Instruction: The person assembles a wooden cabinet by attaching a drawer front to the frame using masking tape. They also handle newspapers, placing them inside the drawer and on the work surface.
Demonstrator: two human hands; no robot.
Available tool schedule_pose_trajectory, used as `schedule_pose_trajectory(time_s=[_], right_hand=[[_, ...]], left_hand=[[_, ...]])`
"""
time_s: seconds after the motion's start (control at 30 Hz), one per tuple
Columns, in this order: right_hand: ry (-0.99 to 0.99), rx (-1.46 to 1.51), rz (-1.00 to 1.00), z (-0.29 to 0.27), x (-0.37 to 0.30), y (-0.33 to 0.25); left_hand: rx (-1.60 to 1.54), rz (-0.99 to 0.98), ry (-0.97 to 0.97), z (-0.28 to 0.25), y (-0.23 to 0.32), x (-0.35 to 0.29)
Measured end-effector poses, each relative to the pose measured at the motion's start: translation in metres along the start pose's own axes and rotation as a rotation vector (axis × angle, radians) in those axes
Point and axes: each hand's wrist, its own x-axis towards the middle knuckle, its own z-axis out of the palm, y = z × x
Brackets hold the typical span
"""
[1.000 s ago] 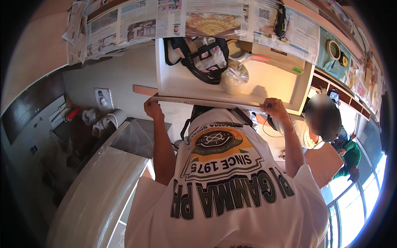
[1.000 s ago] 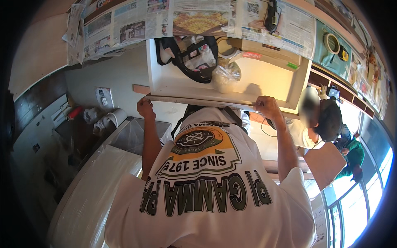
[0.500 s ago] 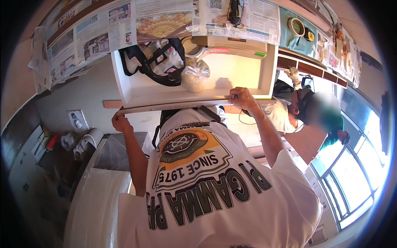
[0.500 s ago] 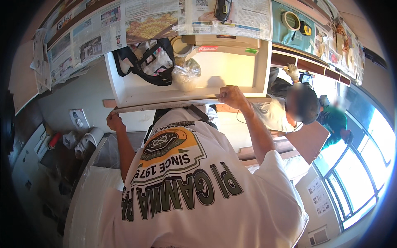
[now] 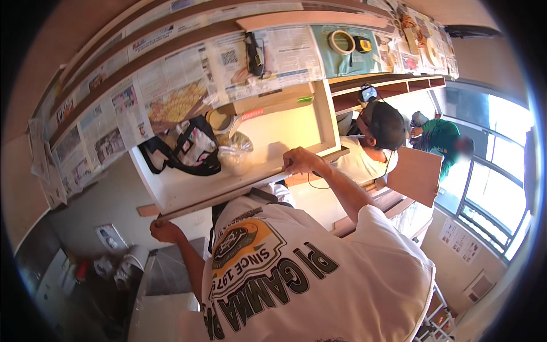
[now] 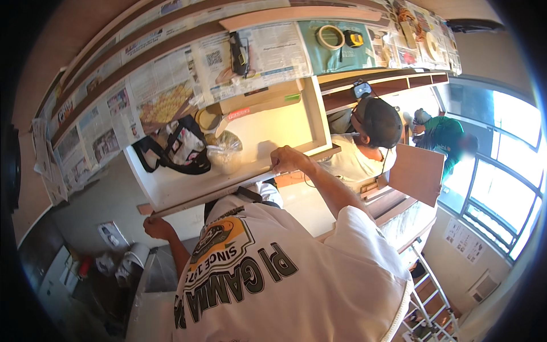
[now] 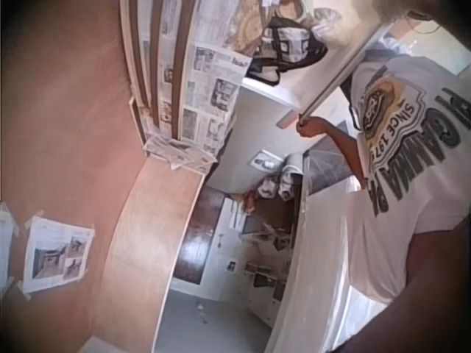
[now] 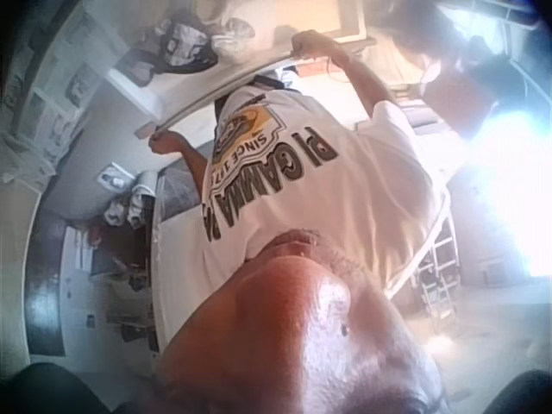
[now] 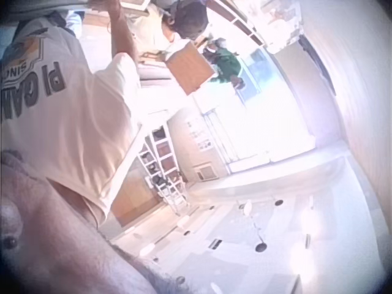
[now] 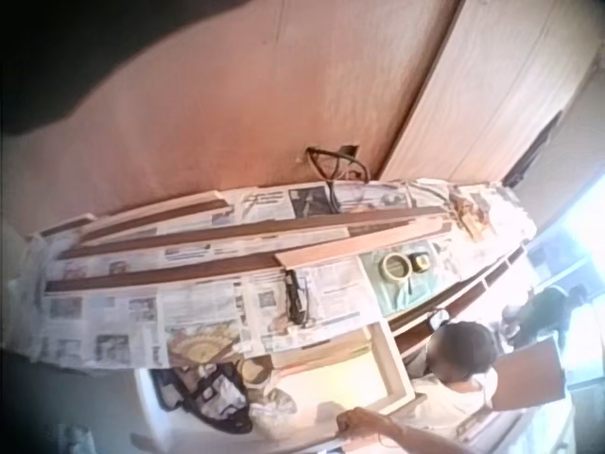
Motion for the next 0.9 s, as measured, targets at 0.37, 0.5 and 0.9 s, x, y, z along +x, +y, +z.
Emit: schedule_pose_trajectory(time_s=[0.37, 0.5, 0.9], right_hand=[[0.936, -0.096, -0.212, -0.133, 0.028, -0.004], [1.601, -0.406, -0.102, -0.229, 0.038, 0.006], [1.342, -0.218, -0.2, -0.229, 0.033, -0.073]], left_hand=[[-0.131, 0.089, -0.062, -0.008, -0.014, 0.011], [-0.412, 0.1, -0.13, -0.004, -0.03, 0.019], [-1.089, -0.299, -0.35, 0.015, -0.053, 0.01]])
